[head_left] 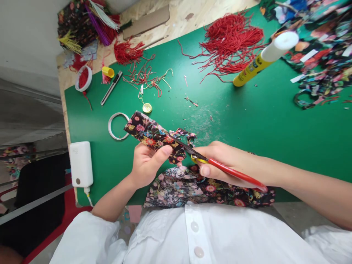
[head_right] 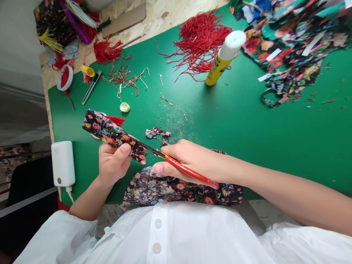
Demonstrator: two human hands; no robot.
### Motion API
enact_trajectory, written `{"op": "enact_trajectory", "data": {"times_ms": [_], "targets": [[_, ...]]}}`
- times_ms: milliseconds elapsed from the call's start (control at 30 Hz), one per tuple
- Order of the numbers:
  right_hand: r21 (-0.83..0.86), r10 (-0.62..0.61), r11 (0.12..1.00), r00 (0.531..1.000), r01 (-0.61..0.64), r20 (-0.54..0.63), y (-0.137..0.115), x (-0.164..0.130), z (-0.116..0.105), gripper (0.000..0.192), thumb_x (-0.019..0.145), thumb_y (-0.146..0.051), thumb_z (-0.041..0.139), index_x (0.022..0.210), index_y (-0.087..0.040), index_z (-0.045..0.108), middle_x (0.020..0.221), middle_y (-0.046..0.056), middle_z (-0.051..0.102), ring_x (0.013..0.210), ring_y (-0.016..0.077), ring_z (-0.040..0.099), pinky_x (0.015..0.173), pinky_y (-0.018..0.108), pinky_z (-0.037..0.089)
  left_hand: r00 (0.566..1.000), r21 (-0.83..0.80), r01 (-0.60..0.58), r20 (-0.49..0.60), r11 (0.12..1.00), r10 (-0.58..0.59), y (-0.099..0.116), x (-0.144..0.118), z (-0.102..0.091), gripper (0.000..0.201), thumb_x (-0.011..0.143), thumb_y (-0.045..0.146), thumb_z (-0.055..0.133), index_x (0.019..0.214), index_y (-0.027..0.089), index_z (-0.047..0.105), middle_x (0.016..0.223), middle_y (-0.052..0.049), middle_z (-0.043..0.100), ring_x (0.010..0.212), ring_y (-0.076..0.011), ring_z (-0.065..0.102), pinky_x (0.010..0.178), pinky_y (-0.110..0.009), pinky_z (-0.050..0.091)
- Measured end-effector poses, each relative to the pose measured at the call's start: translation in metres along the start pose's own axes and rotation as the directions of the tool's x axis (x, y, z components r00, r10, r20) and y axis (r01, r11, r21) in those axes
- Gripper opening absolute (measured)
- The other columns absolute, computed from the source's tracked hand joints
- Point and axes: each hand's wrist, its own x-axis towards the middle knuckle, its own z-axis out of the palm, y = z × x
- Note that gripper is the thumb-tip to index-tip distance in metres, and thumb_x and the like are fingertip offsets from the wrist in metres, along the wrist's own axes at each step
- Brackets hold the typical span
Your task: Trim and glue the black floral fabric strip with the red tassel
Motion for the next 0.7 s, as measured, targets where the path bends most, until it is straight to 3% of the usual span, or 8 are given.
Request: {"op": "enact_trajectory", "data": {"times_ms": [233,400,700], "targets": [[-0.025,-0.047,0.999,0.998,0.046,-0.034,0.003,0.001,0.002,0.071,0.085,-0.085,0.024,0.073,-0.018,0.047,0.054,-0.006,0.032,0.043,0.0070,0.030,0.041,0.020,0.023,0.997,-0.082,0.003,0.078,0.997,0.004,-0.003,-0.002,-0.003,0.035,0.088,0.049,0.063,0.072,0.019,0.070,0.066,-0.002,0.069,0.059,-0.0163,0.066,0.060,-0.030,0.058],[-0.019,-0.054,0.998,0.998,0.053,-0.045,0.006,0.003,0.004,0.070,0.085,-0.084,0.026,0.070,-0.018,0.045,0.053,-0.006,0.033,0.043,0.0068,0.031,0.042,0.020,0.024,0.997,-0.071,0.028,0.076,0.997,-0.023,-0.001,-0.001,-0.002,0.034,0.087,0.051,0.064,0.077,0.019,0.072,0.072,-0.004,0.072,0.063,-0.0181,0.068,0.063,-0.032,0.059],[0.160,-0.045,0.987,0.997,0.033,0.067,-0.009,-0.002,-0.001,0.073,0.080,-0.089,0.024,0.078,-0.019,0.043,0.059,-0.003,0.044,0.049,0.0085,0.034,0.044,0.020,0.026,0.997,-0.065,0.010,0.083,0.998,-0.005,0.000,-0.002,0.000,0.033,0.087,0.051,0.063,0.083,0.020,0.074,0.077,-0.004,0.075,0.070,-0.0199,0.071,0.070,-0.035,0.061]]}}
